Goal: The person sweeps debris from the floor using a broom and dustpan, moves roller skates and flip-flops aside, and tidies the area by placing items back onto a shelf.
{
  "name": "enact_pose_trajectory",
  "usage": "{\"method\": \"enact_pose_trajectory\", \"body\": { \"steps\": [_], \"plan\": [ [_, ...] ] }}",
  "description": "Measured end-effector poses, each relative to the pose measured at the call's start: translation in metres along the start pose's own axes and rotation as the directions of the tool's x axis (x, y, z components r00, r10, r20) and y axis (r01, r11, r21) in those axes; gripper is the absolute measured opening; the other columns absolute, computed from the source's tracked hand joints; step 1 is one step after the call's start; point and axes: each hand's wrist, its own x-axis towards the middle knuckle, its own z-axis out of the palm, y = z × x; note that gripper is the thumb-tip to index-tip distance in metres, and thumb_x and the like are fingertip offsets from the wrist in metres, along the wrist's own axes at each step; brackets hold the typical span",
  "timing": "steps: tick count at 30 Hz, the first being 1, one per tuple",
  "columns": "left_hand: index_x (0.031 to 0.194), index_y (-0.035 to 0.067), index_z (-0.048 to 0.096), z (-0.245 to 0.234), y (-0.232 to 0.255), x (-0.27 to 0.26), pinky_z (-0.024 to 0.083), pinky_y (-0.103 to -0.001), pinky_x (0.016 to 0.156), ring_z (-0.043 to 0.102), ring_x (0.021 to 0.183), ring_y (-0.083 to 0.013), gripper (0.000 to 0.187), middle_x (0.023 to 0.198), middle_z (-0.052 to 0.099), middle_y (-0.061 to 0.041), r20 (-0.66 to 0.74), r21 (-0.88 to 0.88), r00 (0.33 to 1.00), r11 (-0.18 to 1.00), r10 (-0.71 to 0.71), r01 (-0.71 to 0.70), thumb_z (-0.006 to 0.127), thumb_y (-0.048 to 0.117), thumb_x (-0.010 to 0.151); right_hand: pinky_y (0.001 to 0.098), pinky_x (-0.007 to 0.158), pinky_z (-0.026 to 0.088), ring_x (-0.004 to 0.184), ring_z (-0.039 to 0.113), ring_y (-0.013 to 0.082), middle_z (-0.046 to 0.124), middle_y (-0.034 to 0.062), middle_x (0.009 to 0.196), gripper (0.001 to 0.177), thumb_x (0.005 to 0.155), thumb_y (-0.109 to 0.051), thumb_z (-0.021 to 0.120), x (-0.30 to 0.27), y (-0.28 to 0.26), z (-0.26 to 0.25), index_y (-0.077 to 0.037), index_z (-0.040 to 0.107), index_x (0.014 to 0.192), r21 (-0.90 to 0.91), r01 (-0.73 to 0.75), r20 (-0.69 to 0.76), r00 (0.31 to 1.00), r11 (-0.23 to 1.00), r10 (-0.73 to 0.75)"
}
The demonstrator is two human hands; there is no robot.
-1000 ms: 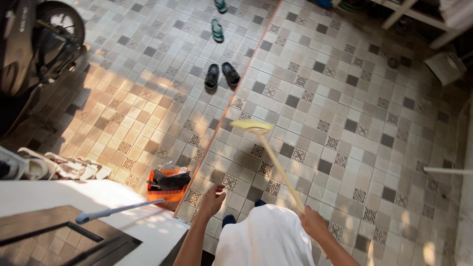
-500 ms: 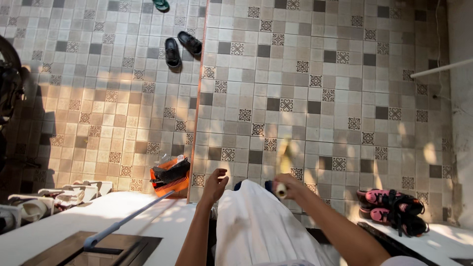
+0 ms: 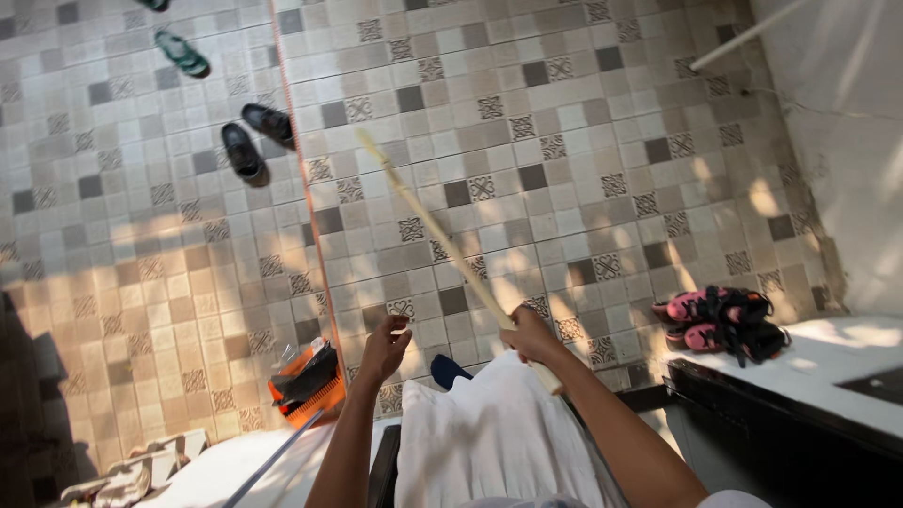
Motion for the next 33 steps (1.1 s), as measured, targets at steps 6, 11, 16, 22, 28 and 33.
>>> {"method": "enact_pose_trajectory", "body": {
  "steps": [6, 11, 16, 22, 28, 33],
  "plan": [
    [0.128, 0.007, 0.063, 0.057, 0.071, 0.046, 0.058, -0.039, 0.085, 0.073, 0.104, -0.0281, 0.039, 0.122, 0.07, -0.016, 0.069, 0.015, 0.995, 0.997, 0.077, -0.078, 0.065, 0.025, 0.093, 0.0417, 0.049, 0.055, 0.053, 0.067, 0.0272, 0.067, 0.0165, 0.077, 0.027, 0.087, -0.01, 0.063, 0.007, 0.095, -0.129, -0.001, 0.053, 0.11, 0.001, -0.187, -0.319, 0.931, 0.982, 0.177],
    [0.128, 0.01, 0.064, 0.103, 0.126, 0.068, 0.057, -0.037, 0.087, 0.075, 0.105, -0.0255, 0.038, 0.123, 0.074, -0.013, 0.084, 0.084, 0.994, 0.993, 0.07, -0.077, 0.064, 0.027, 0.094, 0.0494, 0.054, 0.058, 0.06, 0.062, 0.0282, 0.058, 0.0162, 0.082, 0.013, 0.091, -0.005, 0.053, 0.115, 0.127, -0.174, 0.004, 0.05, 0.1, 0.534, -0.328, -0.056, 0.906, 0.78, 0.419],
    [0.129, 0.006, 0.062, 0.152, 0.169, 0.101, 0.057, -0.037, 0.091, 0.072, 0.111, -0.0266, 0.039, 0.124, 0.072, -0.015, 0.078, -0.07, 0.992, 0.993, 0.101, -0.096, 0.065, 0.024, 0.094, 0.0377, 0.035, 0.039, 0.042, 0.048, 0.0188, 0.046, 0.0073, 0.058, 0.01, 0.082, 0.004, 0.056, 0.135, 0.108, -0.111, -0.005, 0.053, 0.082, 0.714, -0.371, 0.324, 0.927, 0.594, 0.19],
    [0.13, 0.005, 0.061, 0.202, 0.224, 0.134, 0.058, -0.037, 0.092, 0.072, 0.111, -0.0267, 0.04, 0.125, 0.071, -0.014, 0.118, -0.02, 0.985, 0.993, 0.122, -0.12, 0.065, 0.024, 0.095, 0.0281, 0.031, 0.036, 0.038, 0.046, 0.0101, 0.049, 0.0009, 0.057, 0.023, 0.089, -0.008, 0.069, 0.173, 0.074, -0.223, -0.007, 0.049, 0.077, 0.646, -0.417, 0.503, 0.863, 0.639, 0.054],
    [0.13, 0.006, 0.062, 0.25, 0.269, 0.15, 0.057, -0.037, 0.09, 0.072, 0.107, -0.0279, 0.04, 0.125, 0.07, -0.013, 0.218, 0.039, 0.968, 0.99, 0.122, -0.134, 0.065, 0.024, 0.094, 0.0322, 0.033, 0.041, 0.038, 0.051, 0.0133, 0.058, 0.0035, 0.06, 0.017, 0.09, -0.014, 0.069, 0.09, 0.108, -0.322, 0.001, 0.061, 0.093, 0.531, -0.055, 0.102, 0.995, 0.845, 0.001],
    [0.128, 0.007, 0.063, 0.282, 0.3, 0.176, 0.057, -0.037, 0.088, 0.072, 0.105, -0.0267, 0.038, 0.119, 0.073, -0.012, 0.304, 0.11, 0.942, 0.977, 0.142, -0.183, 0.065, 0.024, 0.094, 0.0394, 0.04, 0.048, 0.046, 0.054, 0.0197, 0.061, 0.0108, 0.076, 0.038, 0.085, -0.009, 0.06, 0.032, 0.189, -0.379, -0.015, 0.053, 0.122, 0.507, -0.189, -0.092, 0.958, 0.841, 0.271]
  ]
}}
